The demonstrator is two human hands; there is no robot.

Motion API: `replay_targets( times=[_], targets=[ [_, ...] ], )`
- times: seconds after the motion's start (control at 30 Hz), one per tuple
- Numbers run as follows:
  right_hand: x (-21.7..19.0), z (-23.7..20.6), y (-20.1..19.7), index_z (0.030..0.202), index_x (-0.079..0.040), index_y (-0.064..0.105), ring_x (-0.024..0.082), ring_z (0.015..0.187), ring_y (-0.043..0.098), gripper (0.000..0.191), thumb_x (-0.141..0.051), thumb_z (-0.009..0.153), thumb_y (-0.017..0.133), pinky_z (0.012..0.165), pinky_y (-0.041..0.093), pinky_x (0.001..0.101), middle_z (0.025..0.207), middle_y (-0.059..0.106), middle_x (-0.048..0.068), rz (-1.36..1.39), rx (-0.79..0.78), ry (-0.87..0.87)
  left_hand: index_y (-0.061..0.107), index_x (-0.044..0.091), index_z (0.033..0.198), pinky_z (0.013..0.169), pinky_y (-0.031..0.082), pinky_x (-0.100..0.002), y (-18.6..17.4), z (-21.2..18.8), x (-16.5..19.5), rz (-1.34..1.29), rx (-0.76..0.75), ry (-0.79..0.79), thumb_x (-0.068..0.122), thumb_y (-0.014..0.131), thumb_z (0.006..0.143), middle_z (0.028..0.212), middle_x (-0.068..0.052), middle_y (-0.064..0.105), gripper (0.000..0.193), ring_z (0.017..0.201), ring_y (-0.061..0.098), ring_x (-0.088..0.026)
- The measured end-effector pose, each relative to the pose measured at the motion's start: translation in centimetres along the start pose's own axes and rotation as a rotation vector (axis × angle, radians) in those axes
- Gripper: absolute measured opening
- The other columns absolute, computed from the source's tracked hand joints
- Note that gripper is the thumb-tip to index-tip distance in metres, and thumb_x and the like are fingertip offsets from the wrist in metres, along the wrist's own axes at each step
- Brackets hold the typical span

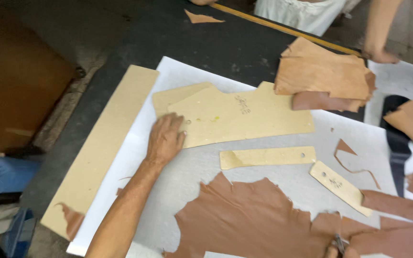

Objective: The person uses a utility knife to cut brown leather pieces on a worktable, following cardboard templates. They repeatedly position templates, cut along edges, and remove the cut leather pieces, accumulating them on the table.

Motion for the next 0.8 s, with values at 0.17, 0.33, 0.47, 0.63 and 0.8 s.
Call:
replay_targets(
  times=[0.17,0.33,0.47,0.63,0.8],
  targets=[
    [0.3,-0.8,-1.1,0.092,-0.008,0.068,0.04,0.072,0.066,0.023,-0.03,0.095,0.075,0.069,0.052,0.0517,0.084,0.071,0.019,-0.114,0.0,0.041,0.066,0.001,0.122,0.096,0.046,-0.055,7.0,-1.9,16.1,-0.024,-0.132,0.455,0.032,0.08,0.066,0.123,-0.025,0.063,0.065,0.117,0.058,-0.042],
    [-1.7,-1.9,-3.9,0.096,-0.006,0.065,0.04,0.077,0.066,0.02,-0.025,0.096,0.073,0.069,0.053,0.0496,0.089,0.067,0.017,0.097,0.22,-0.152,0.065,0.003,0.121,0.098,0.048,-0.05,10.0,-2.5,17.3,0.157,-0.284,0.366,0.015,0.073,0.092,0.113,-0.017,0.065,0.032,0.112,0.061,-0.034],
    [-1.6,-2.0,-4.4,0.098,-0.003,0.063,0.041,0.078,0.064,0.025,-0.023,0.095,0.076,0.067,0.052,0.0494,0.09,0.063,0.019,0.184,0.261,-0.212,0.069,0.001,0.115,0.088,0.049,-0.05,8.0,-2.0,16.9,-0.003,-0.26,0.274,0.017,0.076,0.079,0.1,-0.021,0.064,0.04,0.099,0.062,-0.038],
    [-1.0,-1.8,-4.2,0.1,-0.002,0.063,0.039,0.079,0.065,0.019,-0.017,0.095,0.074,0.069,0.052,0.049,0.093,0.065,0.018,0.268,0.219,-0.181,0.073,0.005,0.113,0.082,0.053,-0.045,3.4,-5.9,18.7,-0.217,-0.311,0.079,0.011,0.063,0.098,0.102,-0.017,0.067,0.019,0.092,0.067,-0.036],
    [-0.4,-1.9,-4.7,0.106,-0.001,0.065,0.038,0.082,0.063,0.016,-0.012,0.097,0.072,0.073,0.051,0.0482,0.097,0.064,0.018,0.41,0.226,-0.215,0.076,0.006,0.111,0.081,0.057,-0.035,1.5,-12.9,17.3,-0.627,-0.519,-0.114,0.018,0.061,0.096,0.098,-0.009,0.076,0.024,0.089,0.072,-0.021]
  ],
)
Point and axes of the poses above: each hand's wrist, its own z-axis towards the middle knuckle, its own y-axis out of the palm, x = y × z, the point moved 10 cm from there along z, towards the middle knuckle
